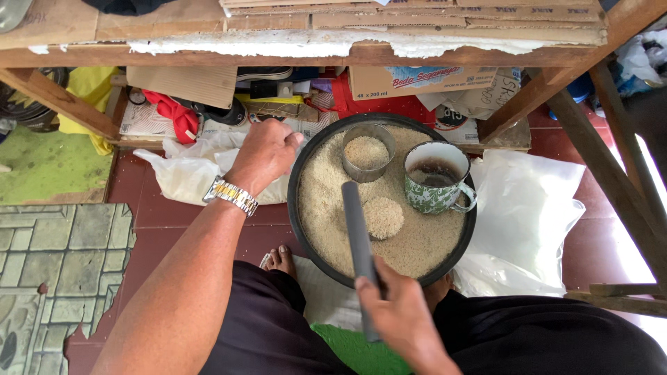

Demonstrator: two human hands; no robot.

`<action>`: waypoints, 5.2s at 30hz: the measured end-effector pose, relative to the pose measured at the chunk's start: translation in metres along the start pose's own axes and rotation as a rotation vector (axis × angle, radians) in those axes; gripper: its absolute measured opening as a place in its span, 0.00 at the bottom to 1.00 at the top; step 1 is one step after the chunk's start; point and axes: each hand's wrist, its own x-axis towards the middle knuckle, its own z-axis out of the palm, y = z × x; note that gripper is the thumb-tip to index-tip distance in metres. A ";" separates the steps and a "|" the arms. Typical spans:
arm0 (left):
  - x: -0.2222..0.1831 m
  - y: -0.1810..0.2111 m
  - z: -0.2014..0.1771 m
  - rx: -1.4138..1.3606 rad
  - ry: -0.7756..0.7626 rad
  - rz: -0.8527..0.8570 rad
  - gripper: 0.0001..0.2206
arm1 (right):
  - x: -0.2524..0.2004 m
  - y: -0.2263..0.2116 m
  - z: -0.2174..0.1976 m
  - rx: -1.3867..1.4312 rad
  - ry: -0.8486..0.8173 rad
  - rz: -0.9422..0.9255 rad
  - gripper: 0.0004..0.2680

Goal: The person fills small plastic bags with rice by scooping the rice from a large container using a metal cup and then seals the bags.

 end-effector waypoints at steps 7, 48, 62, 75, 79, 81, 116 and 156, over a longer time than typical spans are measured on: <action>-0.025 0.043 0.000 -0.082 -0.310 -0.207 0.22 | -0.033 -0.018 -0.027 0.298 0.044 0.098 0.14; -0.021 0.007 0.169 -0.944 -0.279 -0.382 0.09 | 0.096 0.124 -0.007 -0.461 0.386 -0.086 0.17; -0.011 0.013 0.208 -0.890 -0.123 -0.247 0.20 | 0.101 0.107 -0.041 -0.457 0.379 0.053 0.16; -0.012 0.032 0.210 -0.843 -0.066 -0.222 0.21 | 0.136 0.118 -0.065 -0.555 0.468 -0.129 0.16; -0.018 0.043 0.196 -0.843 -0.055 -0.225 0.19 | 0.130 0.109 -0.066 -0.561 0.473 -0.162 0.16; -0.021 0.044 0.193 -0.867 -0.072 -0.232 0.18 | 0.123 0.109 -0.064 -0.491 0.442 -0.172 0.17; 0.034 -0.098 0.221 -0.322 0.334 -0.465 0.37 | 0.119 0.119 0.024 -0.062 0.608 -0.392 0.12; 0.107 -0.018 0.227 -0.127 0.058 -0.410 0.18 | 0.172 0.103 0.017 -0.297 0.621 -0.549 0.33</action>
